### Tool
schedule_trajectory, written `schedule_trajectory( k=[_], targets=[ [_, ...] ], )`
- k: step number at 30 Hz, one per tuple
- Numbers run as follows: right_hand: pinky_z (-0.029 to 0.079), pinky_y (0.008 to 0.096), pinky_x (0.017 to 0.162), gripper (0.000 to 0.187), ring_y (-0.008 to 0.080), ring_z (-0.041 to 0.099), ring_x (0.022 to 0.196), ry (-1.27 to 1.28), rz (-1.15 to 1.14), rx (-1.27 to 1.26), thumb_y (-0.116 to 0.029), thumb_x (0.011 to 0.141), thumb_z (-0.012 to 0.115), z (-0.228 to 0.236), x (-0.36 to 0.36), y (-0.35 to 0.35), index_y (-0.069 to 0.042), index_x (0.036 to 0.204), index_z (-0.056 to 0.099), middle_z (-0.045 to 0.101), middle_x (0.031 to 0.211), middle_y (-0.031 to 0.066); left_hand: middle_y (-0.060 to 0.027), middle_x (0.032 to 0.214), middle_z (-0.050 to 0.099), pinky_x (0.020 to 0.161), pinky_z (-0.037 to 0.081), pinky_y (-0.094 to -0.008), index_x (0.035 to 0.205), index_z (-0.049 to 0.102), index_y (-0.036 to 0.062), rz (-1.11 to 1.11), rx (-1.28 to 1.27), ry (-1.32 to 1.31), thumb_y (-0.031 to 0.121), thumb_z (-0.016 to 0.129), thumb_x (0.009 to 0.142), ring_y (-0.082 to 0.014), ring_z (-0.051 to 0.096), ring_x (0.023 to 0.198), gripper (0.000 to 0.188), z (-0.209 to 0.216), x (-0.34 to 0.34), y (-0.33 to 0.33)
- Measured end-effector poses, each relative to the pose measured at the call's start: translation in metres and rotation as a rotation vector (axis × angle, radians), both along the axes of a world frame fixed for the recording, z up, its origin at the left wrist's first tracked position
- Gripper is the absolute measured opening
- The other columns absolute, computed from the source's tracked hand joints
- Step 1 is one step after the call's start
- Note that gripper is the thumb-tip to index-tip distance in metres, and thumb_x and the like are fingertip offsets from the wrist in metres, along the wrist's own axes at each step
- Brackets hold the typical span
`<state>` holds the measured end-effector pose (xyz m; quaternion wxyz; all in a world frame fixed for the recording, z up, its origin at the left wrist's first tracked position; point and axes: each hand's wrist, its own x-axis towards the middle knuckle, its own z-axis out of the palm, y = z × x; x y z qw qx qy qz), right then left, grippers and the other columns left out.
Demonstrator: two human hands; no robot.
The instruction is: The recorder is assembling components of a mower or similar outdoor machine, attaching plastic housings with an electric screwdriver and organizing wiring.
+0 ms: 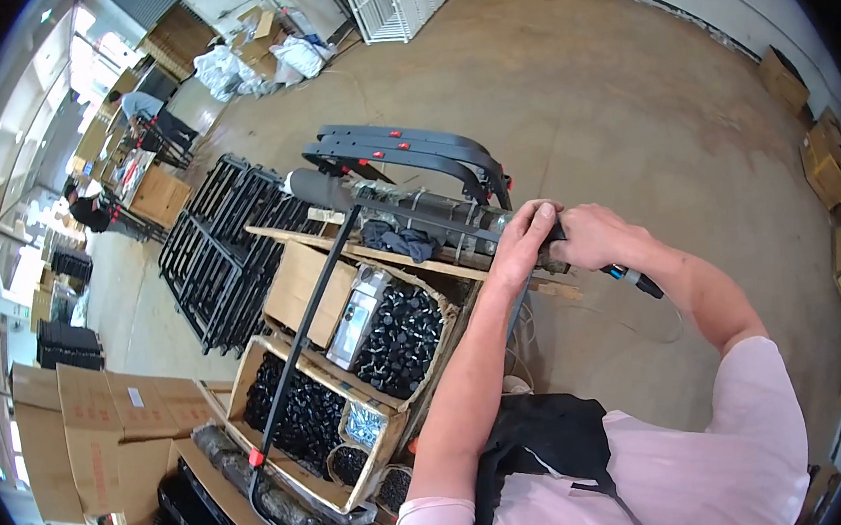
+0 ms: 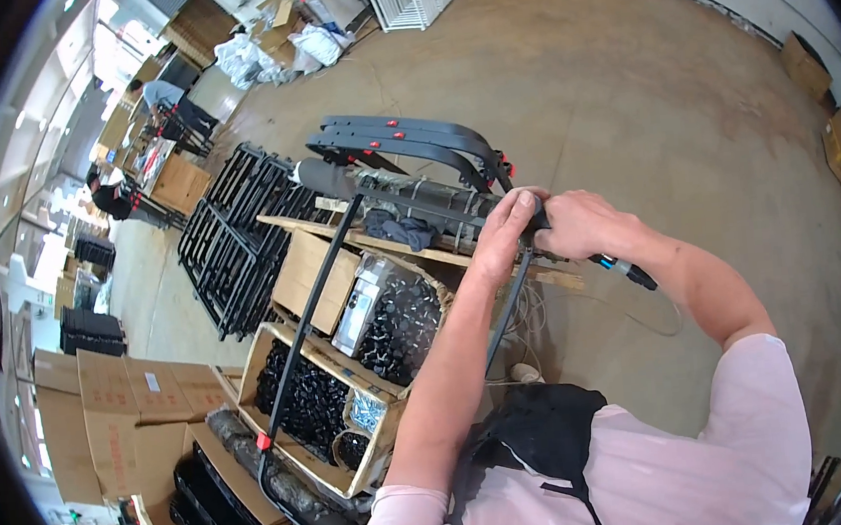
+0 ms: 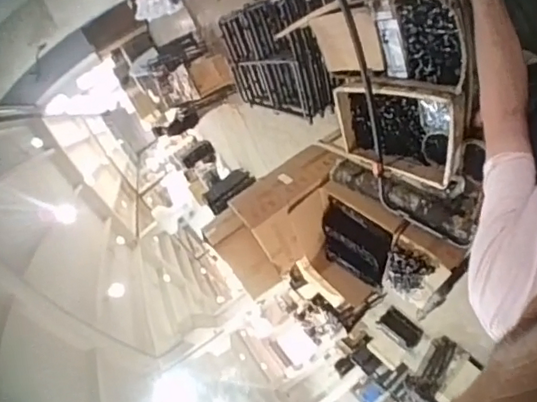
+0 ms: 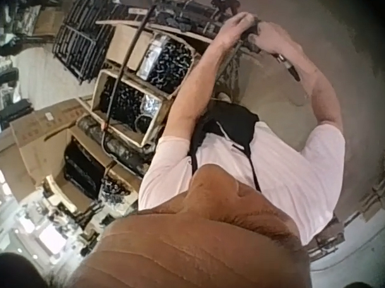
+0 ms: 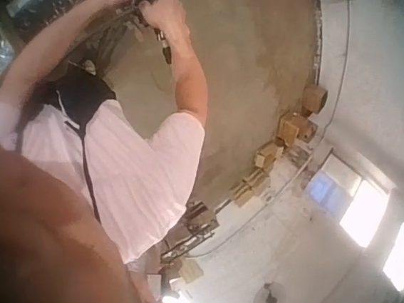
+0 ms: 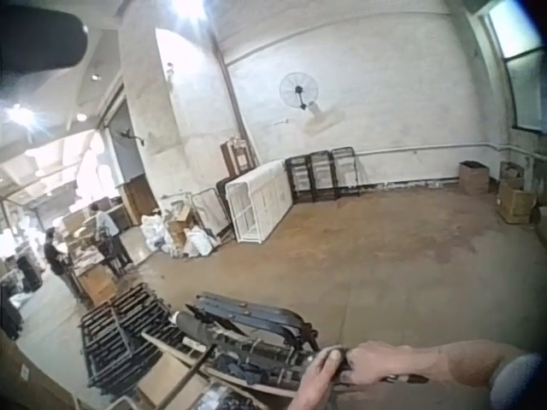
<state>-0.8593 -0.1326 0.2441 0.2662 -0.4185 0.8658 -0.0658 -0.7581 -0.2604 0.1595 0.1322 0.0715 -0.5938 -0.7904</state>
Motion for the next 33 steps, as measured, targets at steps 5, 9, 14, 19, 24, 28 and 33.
schedule_trajectory(
  k=[5,9,14,19,24,28,33],
  targets=[
    [0.057,0.0462,0.074,0.039,0.0341,0.073,0.074,-0.045,-0.025,-0.002,-0.035,0.085,0.063,-0.007,0.000,-0.006,0.003,0.075,0.072,0.070,0.068,0.0171,0.0001,0.101,0.064,0.082,0.051,-0.0277,0.119,0.065,0.0060,-0.012,0.161,-0.095,0.028,0.072,0.101,-0.0094,0.059,0.094,0.029,-0.020,-0.008,-0.002],
    [0.058,0.0462,0.074,0.039,0.0330,0.073,0.073,-0.097,-0.047,0.013,-0.034,0.085,0.063,-0.009,-0.008,-0.009,0.002,0.075,0.072,0.071,0.068,0.0167,0.0009,0.100,0.065,0.081,0.051,-0.0277,0.117,0.065,0.0064,-0.019,0.220,-0.080,0.023,0.073,0.101,-0.0093,0.060,0.092,0.025,-0.025,-0.018,-0.003],
    [0.058,0.0466,0.076,0.039,0.0343,0.074,0.077,-0.103,-0.041,0.039,-0.034,0.086,0.062,-0.009,-0.008,-0.013,0.003,0.077,0.072,0.072,0.071,0.0176,0.0013,0.097,0.064,0.076,0.050,-0.0260,0.115,0.067,0.0059,0.013,0.214,-0.056,0.026,0.073,0.100,-0.0080,0.057,0.088,0.026,-0.030,-0.019,-0.004],
    [0.058,0.0497,0.082,0.043,0.0398,0.074,0.089,-0.078,-0.033,-0.004,-0.036,0.088,0.062,-0.022,-0.006,-0.006,0.005,0.091,0.073,0.075,0.087,0.0238,0.0015,0.097,0.064,0.075,0.049,-0.0260,0.114,0.067,0.0060,0.032,0.112,-0.058,0.026,0.072,0.100,-0.0080,0.057,0.088,0.024,-0.036,-0.015,0.000],
    [0.057,0.0514,0.084,0.043,0.0418,0.073,0.095,-0.106,-0.090,0.020,-0.038,0.088,0.063,-0.029,0.000,-0.006,0.002,0.101,0.075,0.075,0.095,0.0238,0.0017,0.098,0.065,0.073,0.048,-0.0255,0.115,0.067,0.0062,0.033,0.117,-0.065,0.026,0.072,0.100,-0.0080,0.057,0.087,0.025,-0.040,-0.011,0.000],
    [0.058,0.0482,0.081,0.038,0.0369,0.074,0.093,-0.144,-0.142,0.134,-0.035,0.084,0.065,-0.021,0.001,-0.015,-0.001,0.100,0.076,0.077,0.093,0.0197,0.0006,0.099,0.065,0.074,0.049,-0.0270,0.116,0.067,0.0061,0.021,0.141,-0.070,0.027,0.072,0.100,-0.0086,0.058,0.088,0.027,-0.045,-0.010,-0.002],
    [0.058,0.0434,0.078,0.027,0.0256,0.075,0.087,-0.182,-0.148,0.148,-0.024,0.080,0.068,-0.023,0.005,-0.021,-0.005,0.095,0.078,0.078,0.088,0.0129,-0.0020,0.101,0.066,0.078,0.052,-0.0291,0.118,0.065,0.0049,-0.039,0.227,-0.089,0.029,0.072,0.100,-0.0105,0.059,0.090,0.030,-0.042,-0.011,-0.004]
  ],
)
